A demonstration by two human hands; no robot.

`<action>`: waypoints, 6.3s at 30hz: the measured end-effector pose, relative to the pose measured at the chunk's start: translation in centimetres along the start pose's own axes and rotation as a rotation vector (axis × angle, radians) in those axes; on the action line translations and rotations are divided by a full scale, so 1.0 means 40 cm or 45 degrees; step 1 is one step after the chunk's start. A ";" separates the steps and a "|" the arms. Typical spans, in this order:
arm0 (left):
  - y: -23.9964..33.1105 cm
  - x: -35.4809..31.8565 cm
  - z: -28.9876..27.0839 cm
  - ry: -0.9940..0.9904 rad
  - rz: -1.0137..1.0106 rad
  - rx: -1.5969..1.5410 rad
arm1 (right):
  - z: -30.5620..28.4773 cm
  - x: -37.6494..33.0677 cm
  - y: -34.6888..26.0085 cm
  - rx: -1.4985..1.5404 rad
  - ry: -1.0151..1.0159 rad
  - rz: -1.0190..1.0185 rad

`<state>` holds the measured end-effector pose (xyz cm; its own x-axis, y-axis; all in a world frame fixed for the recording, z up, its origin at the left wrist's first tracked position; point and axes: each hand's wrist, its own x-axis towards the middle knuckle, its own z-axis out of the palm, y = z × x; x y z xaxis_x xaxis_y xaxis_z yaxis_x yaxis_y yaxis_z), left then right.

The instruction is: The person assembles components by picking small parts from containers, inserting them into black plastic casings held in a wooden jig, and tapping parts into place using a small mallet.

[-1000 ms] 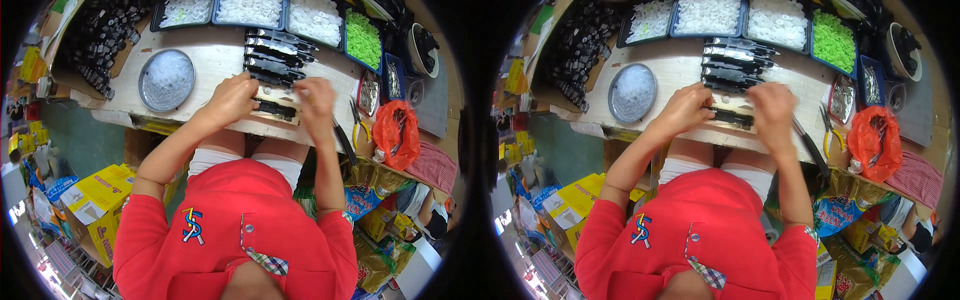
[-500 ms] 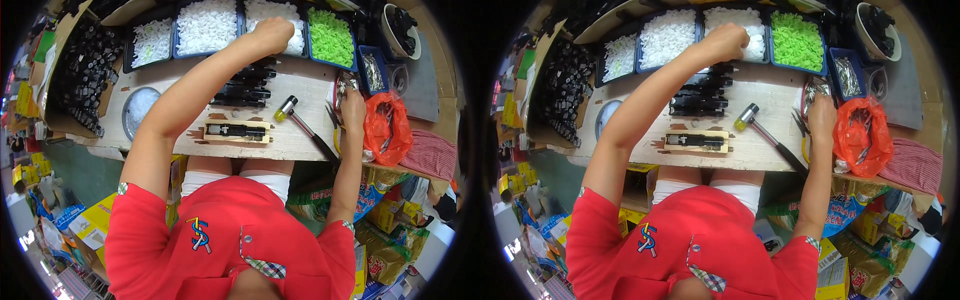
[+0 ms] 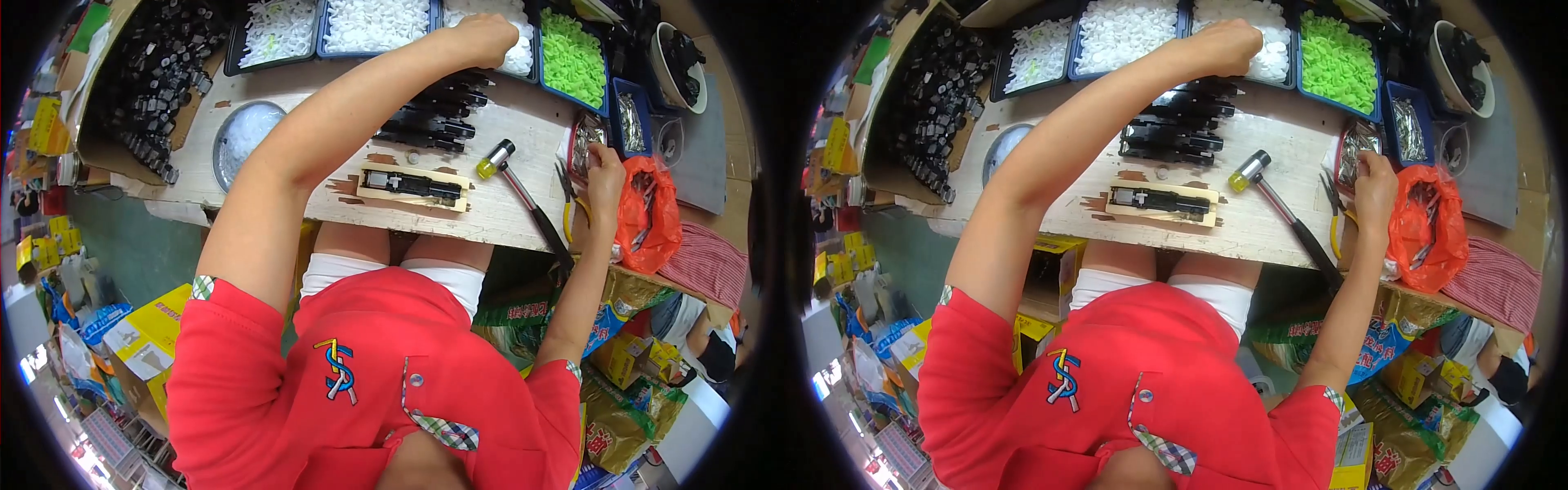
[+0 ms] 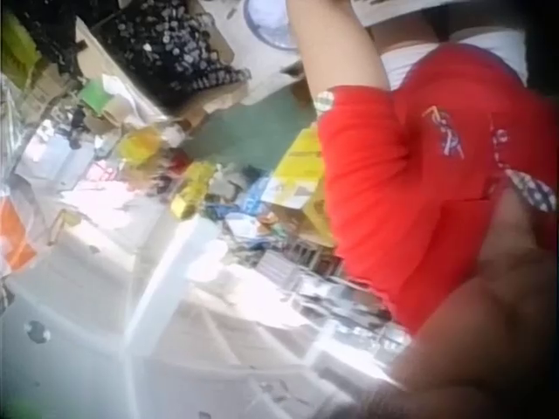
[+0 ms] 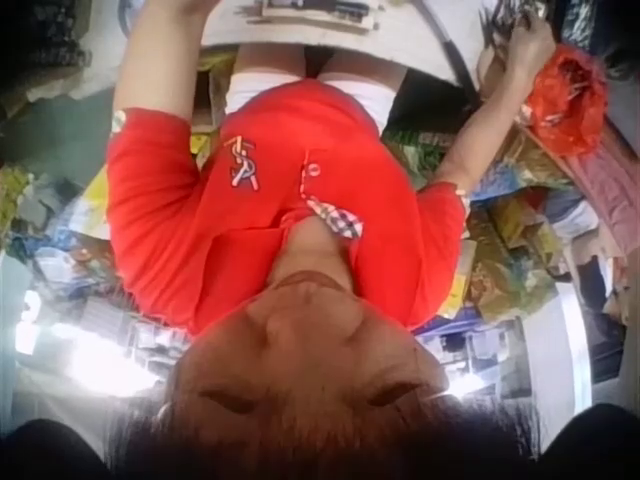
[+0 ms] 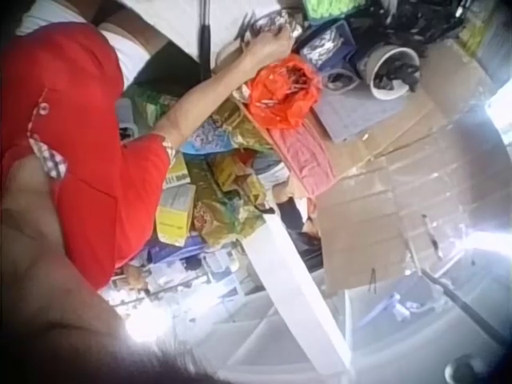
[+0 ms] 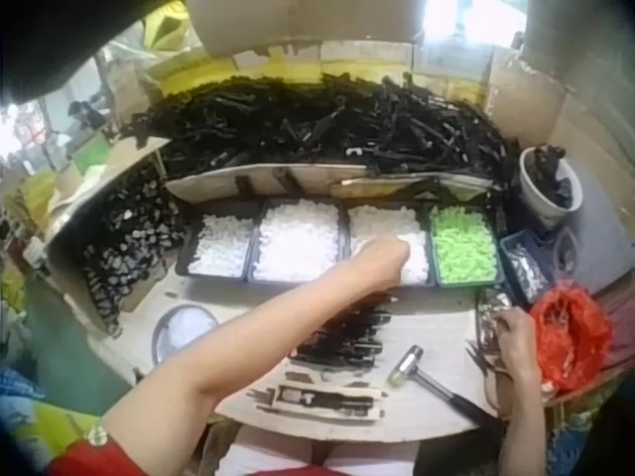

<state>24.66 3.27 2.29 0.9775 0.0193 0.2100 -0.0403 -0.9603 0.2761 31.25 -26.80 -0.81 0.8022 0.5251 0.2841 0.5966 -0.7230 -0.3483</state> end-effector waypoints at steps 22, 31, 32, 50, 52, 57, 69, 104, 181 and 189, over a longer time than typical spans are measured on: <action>0.107 -0.522 -0.052 0.247 -0.406 -2.396 | 0.013 -0.087 -0.502 1.244 -0.475 -0.572; 0.106 -0.562 -0.050 0.324 -0.264 -2.353 | 0.004 -0.087 -0.526 1.291 -0.676 -0.687; 0.107 -0.564 -0.052 0.332 -0.235 -2.324 | -0.003 -0.083 -0.525 1.264 -0.663 -0.699; 0.127 -0.576 -0.052 0.326 -0.245 -2.189 | -0.007 -0.094 -0.508 1.303 -0.766 -0.684; 0.127 -0.576 -0.051 0.323 -0.242 -2.177 | -0.004 -0.096 -0.505 1.306 -0.758 -0.678; 0.129 -0.577 -0.045 0.352 -0.238 -2.040 | 0.002 -0.101 -0.500 1.323 -0.772 -0.668; 0.125 -0.582 -0.043 0.512 -0.271 -1.738 | 0.019 -0.157 -0.510 1.105 -0.355 -0.580; 0.109 -0.613 -0.003 0.466 -0.305 -0.519 | 0.127 -0.221 -0.489 0.574 -0.206 -0.813; 0.145 -0.294 -0.022 0.011 -0.385 -2.679 | -0.075 -0.047 -0.193 0.998 -0.229 -0.027; 0.162 -0.505 0.006 0.141 -0.310 -2.969 | -0.040 -0.099 -0.436 1.190 -0.464 -0.539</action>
<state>4.72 -3.39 -0.37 0.9914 0.1272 0.0304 -0.1262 0.8688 0.4788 17.62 -17.00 5.58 0.3946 0.8640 0.3128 0.4835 0.0943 -0.8702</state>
